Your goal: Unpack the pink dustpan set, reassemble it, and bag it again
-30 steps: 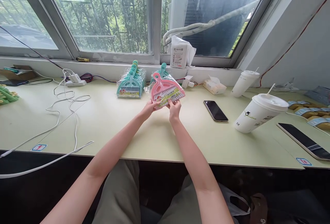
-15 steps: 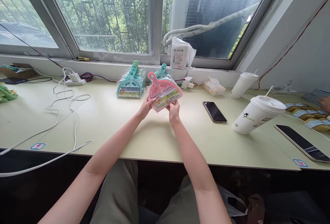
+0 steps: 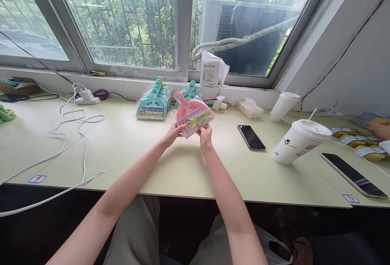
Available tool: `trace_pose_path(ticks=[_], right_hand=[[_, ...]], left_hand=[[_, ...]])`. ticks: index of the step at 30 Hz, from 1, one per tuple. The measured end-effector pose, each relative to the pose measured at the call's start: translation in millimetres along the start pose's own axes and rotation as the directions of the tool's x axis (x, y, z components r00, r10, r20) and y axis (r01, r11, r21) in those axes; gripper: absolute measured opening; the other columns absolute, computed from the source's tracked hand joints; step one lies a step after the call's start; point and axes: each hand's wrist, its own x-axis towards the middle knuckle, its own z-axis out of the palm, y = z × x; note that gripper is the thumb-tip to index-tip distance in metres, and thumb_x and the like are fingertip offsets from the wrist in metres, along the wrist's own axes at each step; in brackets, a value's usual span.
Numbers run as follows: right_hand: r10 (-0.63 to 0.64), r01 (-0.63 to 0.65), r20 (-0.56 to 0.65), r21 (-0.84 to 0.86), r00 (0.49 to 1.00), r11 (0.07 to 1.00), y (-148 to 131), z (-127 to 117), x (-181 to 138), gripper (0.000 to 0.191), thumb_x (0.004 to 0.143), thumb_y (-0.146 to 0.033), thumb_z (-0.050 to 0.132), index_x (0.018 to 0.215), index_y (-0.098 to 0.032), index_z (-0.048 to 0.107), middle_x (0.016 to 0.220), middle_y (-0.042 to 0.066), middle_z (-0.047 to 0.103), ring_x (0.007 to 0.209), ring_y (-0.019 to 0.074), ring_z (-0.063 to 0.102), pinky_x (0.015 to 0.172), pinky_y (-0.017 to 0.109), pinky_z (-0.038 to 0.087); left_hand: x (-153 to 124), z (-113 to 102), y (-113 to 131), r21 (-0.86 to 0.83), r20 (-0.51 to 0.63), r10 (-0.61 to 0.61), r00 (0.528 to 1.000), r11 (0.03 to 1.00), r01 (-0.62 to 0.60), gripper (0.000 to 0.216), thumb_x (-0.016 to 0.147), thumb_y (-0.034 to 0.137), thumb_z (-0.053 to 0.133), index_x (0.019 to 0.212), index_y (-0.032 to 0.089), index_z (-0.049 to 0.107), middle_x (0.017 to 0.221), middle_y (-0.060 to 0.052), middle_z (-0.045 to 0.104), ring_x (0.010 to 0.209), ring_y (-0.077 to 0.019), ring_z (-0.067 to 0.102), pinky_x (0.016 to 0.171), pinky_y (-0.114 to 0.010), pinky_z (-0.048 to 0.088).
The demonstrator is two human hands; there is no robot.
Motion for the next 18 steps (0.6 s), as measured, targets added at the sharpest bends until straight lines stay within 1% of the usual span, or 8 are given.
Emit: trace_pose_path(ticks=[5, 9, 11, 12, 14, 15, 16, 18], right_hand=[[0.107, -0.106, 0.022, -0.037, 0.994, 0.994, -5, -1, 3, 0.017, 0.079, -0.017, 0.06, 0.095, -0.019, 0.059, 0.094, 0.003, 0.071, 0.079, 0.0124, 0.067, 0.076, 0.026, 0.058], [0.297, -0.281, 0.111, -0.139, 0.948, 0.95, -16, -3, 9, 0.024, 0.091, -0.036, 0.048, 0.104, -0.018, 0.058, 0.089, 0.006, 0.072, 0.073, 0.0166, 0.069, 0.071, 0.031, 0.058], [0.303, -0.282, 0.059, -0.233, 0.951, 0.931, -22, -8, 11, 0.036, 0.093, -0.044, 0.04, 0.104, -0.016, 0.059, 0.087, 0.01, 0.071, 0.075, 0.0198, 0.07, 0.073, 0.035, 0.058], [0.232, -0.224, -0.012, -0.304, 0.973, 0.926, -25, -11, 12, 0.038, 0.094, -0.044, 0.037, 0.105, -0.015, 0.059, 0.089, 0.012, 0.071, 0.079, 0.021, 0.07, 0.076, 0.036, 0.057], [-0.064, -0.001, -0.111, -0.507, 0.992, 0.862, -29, -21, 11, 0.036, 0.094, -0.038, 0.037, 0.111, -0.016, 0.059, 0.103, 0.013, 0.069, 0.094, 0.0232, 0.067, 0.086, 0.04, 0.053], [-0.227, 0.133, -0.077, -0.614, 0.971, 0.778, -30, -25, 11, 0.033, 0.093, -0.032, 0.039, 0.115, -0.018, 0.059, 0.115, 0.012, 0.066, 0.107, 0.0241, 0.063, 0.092, 0.042, 0.05], [-0.345, 0.26, 0.019, -0.698, 0.938, 0.668, -31, -30, 10, 0.033, 0.091, -0.025, 0.041, 0.119, -0.022, 0.059, 0.126, 0.01, 0.06, 0.12, 0.0246, 0.055, 0.099, 0.044, 0.045], [-0.39, 0.452, 0.282, -0.76, 0.877, 0.468, -31, -35, 9, 0.042, 0.085, -0.015, 0.048, 0.123, -0.028, 0.058, 0.14, 0.002, 0.05, 0.137, 0.0234, 0.036, 0.109, 0.046, 0.035]], left_hand=[[1, 3, 3, -0.049, -0.023, -0.05, 0.999, 0.998, 0.048, 0.05, 0.074, 0.034, 0.061, 0.12, 0.016, 0.054, 0.097, -0.009, 0.068, 0.075, -0.0166, 0.063, 0.066, -0.031, 0.054], [8, -7, 5, -0.128, -0.033, -0.119, 0.992, 0.985, 0.114, 0.052, 0.07, 0.023, 0.058, 0.121, 0.014, 0.053, 0.096, -0.01, 0.069, 0.076, -0.0198, 0.065, 0.068, -0.036, 0.057], [11, -15, 7, -0.172, -0.044, -0.157, 0.987, 0.974, 0.147, 0.053, 0.068, 0.02, 0.056, 0.12, 0.011, 0.054, 0.095, -0.012, 0.07, 0.077, -0.0224, 0.066, 0.07, -0.04, 0.058], [11, -20, 8, -0.189, -0.058, -0.169, 0.984, 0.97, 0.156, 0.052, 0.068, 0.02, 0.055, 0.119, 0.01, 0.054, 0.095, -0.013, 0.07, 0.079, -0.0239, 0.066, 0.071, -0.041, 0.058], [11, -28, 10, -0.217, -0.095, -0.177, 0.98, 0.964, 0.154, 0.051, 0.068, 0.02, 0.053, 0.118, 0.009, 0.054, 0.097, -0.014, 0.069, 0.084, -0.0263, 0.066, 0.073, -0.044, 0.058], [10, -32, 11, -0.232, -0.101, -0.176, 0.979, 0.961, 0.149, 0.05, 0.069, 0.02, 0.052, 0.118, 0.009, 0.055, 0.099, -0.014, 0.069, 0.087, -0.0273, 0.066, 0.074, -0.045, 0.058], [9, -36, 12, -0.248, -0.099, -0.171, 0.98, 0.958, 0.142, 0.049, 0.069, 0.02, 0.052, 0.117, 0.01, 0.055, 0.101, -0.014, 0.069, 0.09, -0.0278, 0.065, 0.075, -0.046, 0.058], [7, -42, 12, -0.277, -0.09, -0.168, 0.982, 0.951, 0.138, 0.047, 0.069, 0.021, 0.053, 0.115, 0.011, 0.056, 0.105, -0.013, 0.068, 0.094, -0.0278, 0.065, 0.078, -0.046, 0.058]])
